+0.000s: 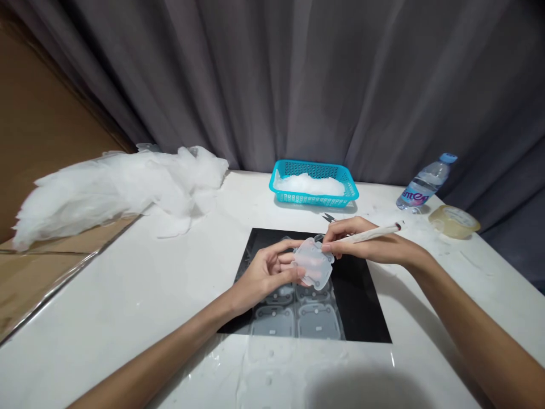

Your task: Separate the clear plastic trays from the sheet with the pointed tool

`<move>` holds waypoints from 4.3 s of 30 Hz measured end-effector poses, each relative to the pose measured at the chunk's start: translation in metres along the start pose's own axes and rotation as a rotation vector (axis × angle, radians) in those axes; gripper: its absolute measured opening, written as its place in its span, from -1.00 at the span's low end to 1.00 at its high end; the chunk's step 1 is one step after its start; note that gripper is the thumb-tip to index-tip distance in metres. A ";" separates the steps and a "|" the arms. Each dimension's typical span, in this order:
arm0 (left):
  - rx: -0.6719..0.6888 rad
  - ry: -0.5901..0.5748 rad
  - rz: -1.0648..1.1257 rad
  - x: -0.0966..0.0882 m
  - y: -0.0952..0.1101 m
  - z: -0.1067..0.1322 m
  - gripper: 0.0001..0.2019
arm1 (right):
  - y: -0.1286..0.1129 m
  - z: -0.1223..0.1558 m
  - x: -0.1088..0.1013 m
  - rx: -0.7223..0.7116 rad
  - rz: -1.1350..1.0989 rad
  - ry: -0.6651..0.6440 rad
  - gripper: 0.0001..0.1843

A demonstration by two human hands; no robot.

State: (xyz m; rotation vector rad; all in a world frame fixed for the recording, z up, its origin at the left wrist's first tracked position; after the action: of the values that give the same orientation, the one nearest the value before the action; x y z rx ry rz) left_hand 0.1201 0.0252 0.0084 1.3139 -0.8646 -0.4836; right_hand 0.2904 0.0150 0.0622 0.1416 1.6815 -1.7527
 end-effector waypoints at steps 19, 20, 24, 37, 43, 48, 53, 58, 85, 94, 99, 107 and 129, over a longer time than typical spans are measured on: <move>-0.093 0.225 -0.052 -0.015 -0.013 0.000 -0.36 | 0.004 0.003 -0.005 -0.055 -0.027 -0.045 -0.57; -0.093 0.228 -0.057 -0.016 -0.013 0.000 -0.35 | 0.004 0.003 -0.005 -0.058 -0.030 -0.044 -0.57; -0.079 0.206 -0.080 -0.015 -0.011 0.000 -0.44 | 0.003 0.003 -0.005 -0.050 -0.031 -0.035 -0.57; -0.032 0.168 -0.075 -0.010 -0.007 -0.001 -0.67 | 0.000 0.000 -0.001 -0.044 0.003 -0.008 -0.57; -0.035 0.168 -0.073 -0.012 -0.009 -0.001 -0.68 | 0.006 -0.003 0.001 -0.045 -0.063 0.004 -0.65; -0.027 0.145 -0.049 -0.009 -0.009 -0.001 -0.69 | 0.006 -0.004 0.005 -0.048 -0.122 -0.032 -0.63; -0.031 0.137 -0.038 -0.008 -0.009 -0.002 -0.69 | 0.006 -0.005 0.005 -0.052 -0.125 -0.053 -0.61; -0.027 0.142 -0.071 -0.011 -0.010 -0.001 -0.71 | 0.009 -0.005 0.008 -0.046 -0.113 -0.120 -0.67; -0.055 0.138 -0.001 -0.014 -0.016 -0.005 -0.72 | 0.010 -0.002 0.015 -0.019 -0.095 -0.175 -0.56; -0.072 0.173 -0.018 -0.016 -0.016 -0.004 -0.70 | 0.012 -0.002 0.014 -0.028 -0.092 -0.183 -0.57; -0.034 0.111 -0.015 -0.011 -0.006 -0.003 -0.74 | 0.010 0.000 0.013 -0.053 -0.107 -0.191 -0.58; -0.036 0.078 0.012 -0.008 -0.005 -0.002 -0.76 | 0.006 0.003 0.012 -0.092 -0.103 -0.199 -0.63; -0.003 0.110 0.031 -0.014 0.000 0.000 -0.78 | -0.011 0.008 0.007 -0.141 -0.108 -0.075 -0.60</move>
State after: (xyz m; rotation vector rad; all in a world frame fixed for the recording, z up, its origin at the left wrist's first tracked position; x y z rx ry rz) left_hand 0.1115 0.0356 0.0046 1.3102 -0.7915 -0.3852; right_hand 0.2824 0.0046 0.0687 -0.0796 1.7795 -1.6875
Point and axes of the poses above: each hand's wrist, its own z-axis away from the middle knuckle, its own x-axis out of the palm, y = z × x, the point moved 7 cm from there along -z, towards the middle knuckle
